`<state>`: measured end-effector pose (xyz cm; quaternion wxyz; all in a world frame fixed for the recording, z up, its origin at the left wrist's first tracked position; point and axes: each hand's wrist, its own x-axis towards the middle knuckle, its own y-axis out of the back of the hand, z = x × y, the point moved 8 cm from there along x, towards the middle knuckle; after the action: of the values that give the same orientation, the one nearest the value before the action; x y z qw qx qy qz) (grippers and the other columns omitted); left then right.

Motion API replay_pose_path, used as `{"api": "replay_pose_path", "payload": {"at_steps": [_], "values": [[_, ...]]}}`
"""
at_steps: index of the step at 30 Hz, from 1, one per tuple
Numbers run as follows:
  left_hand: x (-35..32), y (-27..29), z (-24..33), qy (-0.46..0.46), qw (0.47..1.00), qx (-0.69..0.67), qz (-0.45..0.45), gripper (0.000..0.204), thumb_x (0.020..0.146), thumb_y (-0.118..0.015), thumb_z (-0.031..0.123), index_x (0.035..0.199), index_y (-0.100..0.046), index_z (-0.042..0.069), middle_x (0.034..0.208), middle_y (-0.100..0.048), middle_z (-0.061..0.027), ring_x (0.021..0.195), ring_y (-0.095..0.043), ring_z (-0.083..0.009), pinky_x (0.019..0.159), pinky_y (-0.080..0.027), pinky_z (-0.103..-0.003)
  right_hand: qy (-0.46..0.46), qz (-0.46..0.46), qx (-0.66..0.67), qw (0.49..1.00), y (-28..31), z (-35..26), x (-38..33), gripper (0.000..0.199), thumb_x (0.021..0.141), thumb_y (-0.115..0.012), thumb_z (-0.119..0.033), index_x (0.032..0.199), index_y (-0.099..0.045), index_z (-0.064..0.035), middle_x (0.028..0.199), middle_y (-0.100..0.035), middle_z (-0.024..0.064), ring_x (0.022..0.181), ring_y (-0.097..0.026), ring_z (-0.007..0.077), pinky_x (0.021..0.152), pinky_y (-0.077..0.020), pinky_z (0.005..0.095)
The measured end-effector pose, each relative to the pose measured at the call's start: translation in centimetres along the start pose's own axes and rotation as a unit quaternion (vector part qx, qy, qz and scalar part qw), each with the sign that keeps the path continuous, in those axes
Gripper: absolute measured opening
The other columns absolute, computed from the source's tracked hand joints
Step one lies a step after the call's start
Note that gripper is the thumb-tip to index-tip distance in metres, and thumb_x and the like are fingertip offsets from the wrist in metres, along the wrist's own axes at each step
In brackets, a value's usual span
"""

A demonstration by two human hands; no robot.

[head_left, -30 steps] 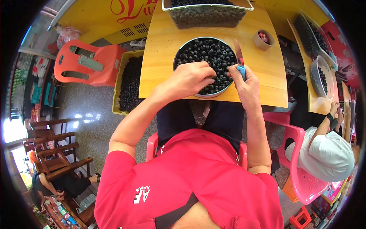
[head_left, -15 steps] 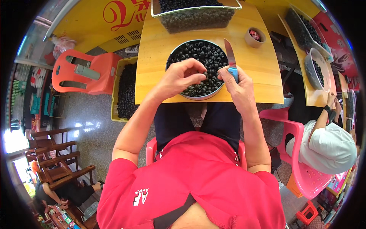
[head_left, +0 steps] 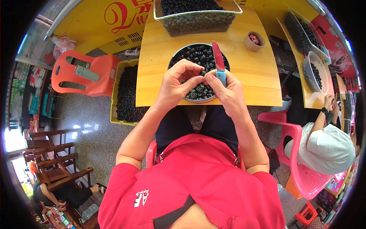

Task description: Using a small knife to pit small black fruits in a bowl.

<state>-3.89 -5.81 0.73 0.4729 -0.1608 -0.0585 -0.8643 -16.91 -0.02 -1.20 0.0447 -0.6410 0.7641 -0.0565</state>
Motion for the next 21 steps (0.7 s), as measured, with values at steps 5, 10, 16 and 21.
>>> {"api": "replay_pose_path", "payload": {"at_steps": [5, 10, 16, 21], "values": [[-0.5, -0.9, 1.2, -0.052, 0.987, 0.147, -0.047, 0.019, 0.085, -0.065, -0.004, 0.103, -0.061, -0.003, 0.101, -0.054, -0.0046, 0.093, -0.058, -0.0122, 0.081, -0.05, -0.024, -0.032, -0.019, 0.061, 0.997, -0.1, 0.0, 0.0, 0.02, 0.09, -0.066, -0.023, 0.096, -0.063, -0.0044, 0.074, -0.058, -0.0038, 0.052, -0.04, 0.0001, 0.044, -0.0293, 0.0165], [-1.2, -0.7, -0.6, 0.08, 0.993, -0.092, 0.005, 0.017, 0.089, -0.062, 0.001, 0.105, -0.062, -0.003, 0.099, -0.058, -0.0057, 0.086, -0.061, -0.0118, 0.076, -0.05, -0.024, -0.06, -0.02, 0.102, 0.993, -0.2, 0.1, 0.0, 0.018, 0.09, -0.066, -0.022, 0.095, -0.062, -0.0047, 0.071, -0.057, -0.0038, 0.05, -0.04, 0.0003, 0.043, -0.0279, 0.0171], [-1.6, -1.2, -0.3, 0.067, 0.997, -0.023, 0.018, 0.019, 0.09, -0.06, 0.0, 0.109, -0.065, -0.003, 0.097, -0.061, -0.0065, 0.082, -0.061, -0.0098, 0.07, -0.051, -0.022, -0.072, -0.013, 0.118, 0.99, 0.3, 0.5, 0.2, 0.017, 0.09, -0.065, -0.021, 0.095, -0.062, -0.005, 0.068, -0.055, -0.0041, 0.049, -0.039, 0.0002, 0.043, -0.0272, 0.0171], [-1.8, -1.4, 0.1, 0.045, 0.998, -0.008, 0.035, 0.02, 0.09, -0.06, 0.0, 0.11, -0.065, -0.003, 0.097, -0.061, -0.0073, 0.079, -0.062, -0.0108, 0.069, -0.051, -0.022, -0.071, -0.014, 0.132, 0.989, 0.5, 0.2, 0.2, 0.017, 0.091, -0.064, -0.021, 0.094, -0.063, -0.0048, 0.066, -0.054, -0.0043, 0.048, -0.038, 0.0003, 0.042, -0.0267, 0.0172]]}}
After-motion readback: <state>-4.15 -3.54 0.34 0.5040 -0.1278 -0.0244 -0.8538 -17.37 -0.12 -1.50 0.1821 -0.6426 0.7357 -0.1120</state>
